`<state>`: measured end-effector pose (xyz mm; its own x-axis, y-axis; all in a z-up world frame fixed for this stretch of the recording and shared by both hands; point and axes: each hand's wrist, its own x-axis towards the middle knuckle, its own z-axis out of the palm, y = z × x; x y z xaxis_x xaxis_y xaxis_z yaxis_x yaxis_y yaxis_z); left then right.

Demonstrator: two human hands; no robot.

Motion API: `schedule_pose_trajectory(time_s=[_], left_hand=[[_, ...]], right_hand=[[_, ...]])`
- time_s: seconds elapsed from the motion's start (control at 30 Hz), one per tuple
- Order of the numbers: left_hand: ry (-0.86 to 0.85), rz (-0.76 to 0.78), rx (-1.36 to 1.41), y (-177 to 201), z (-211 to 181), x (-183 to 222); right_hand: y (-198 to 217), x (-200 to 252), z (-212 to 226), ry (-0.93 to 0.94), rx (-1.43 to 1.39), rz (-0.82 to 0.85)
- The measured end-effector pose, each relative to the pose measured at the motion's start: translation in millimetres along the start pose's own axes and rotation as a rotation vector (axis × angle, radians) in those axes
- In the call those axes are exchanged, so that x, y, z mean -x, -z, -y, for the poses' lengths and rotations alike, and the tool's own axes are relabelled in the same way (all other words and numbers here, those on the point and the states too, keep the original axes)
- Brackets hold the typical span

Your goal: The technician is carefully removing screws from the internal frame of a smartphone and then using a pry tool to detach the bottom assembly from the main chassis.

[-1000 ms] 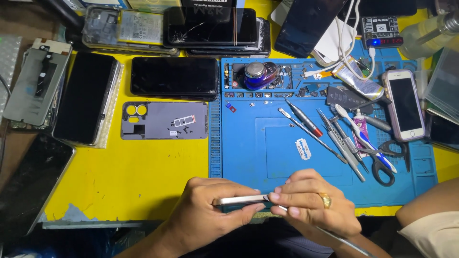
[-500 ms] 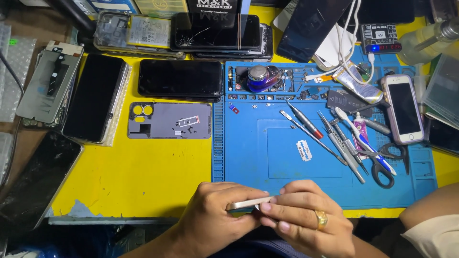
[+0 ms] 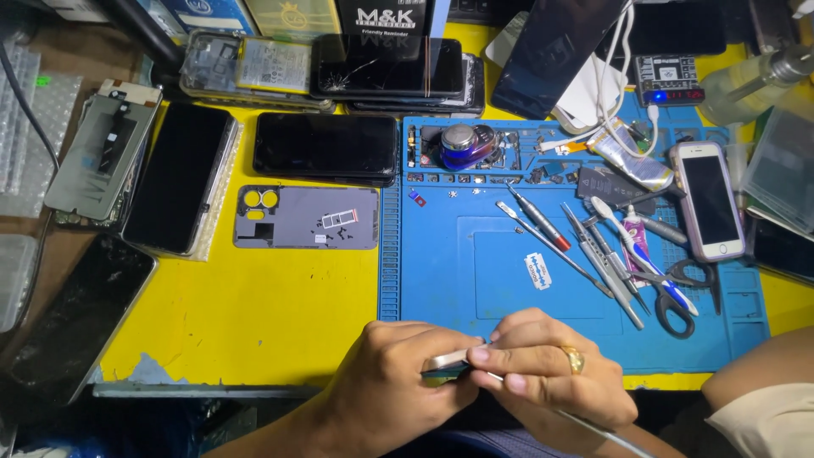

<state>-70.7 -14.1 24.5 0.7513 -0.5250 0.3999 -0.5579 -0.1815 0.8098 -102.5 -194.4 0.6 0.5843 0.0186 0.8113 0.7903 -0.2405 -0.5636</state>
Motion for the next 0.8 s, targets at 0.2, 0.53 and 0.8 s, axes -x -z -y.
schedule_pose_trajectory(time_s=[0.2, 0.53, 0.8], left_hand=[[0.034, 0.337, -0.265, 26, -25, -31], [0.034, 0.101, 0.008, 4, -12, -47], [0.06, 0.022, 0.437, -26, -6, -47]], right_hand=[[21, 15, 18, -0.018, 0.243, 0.052], [32, 51, 4, -0.189, 0.046, -0.325], [73, 35, -7, -0.544, 0.379, -0.021]])
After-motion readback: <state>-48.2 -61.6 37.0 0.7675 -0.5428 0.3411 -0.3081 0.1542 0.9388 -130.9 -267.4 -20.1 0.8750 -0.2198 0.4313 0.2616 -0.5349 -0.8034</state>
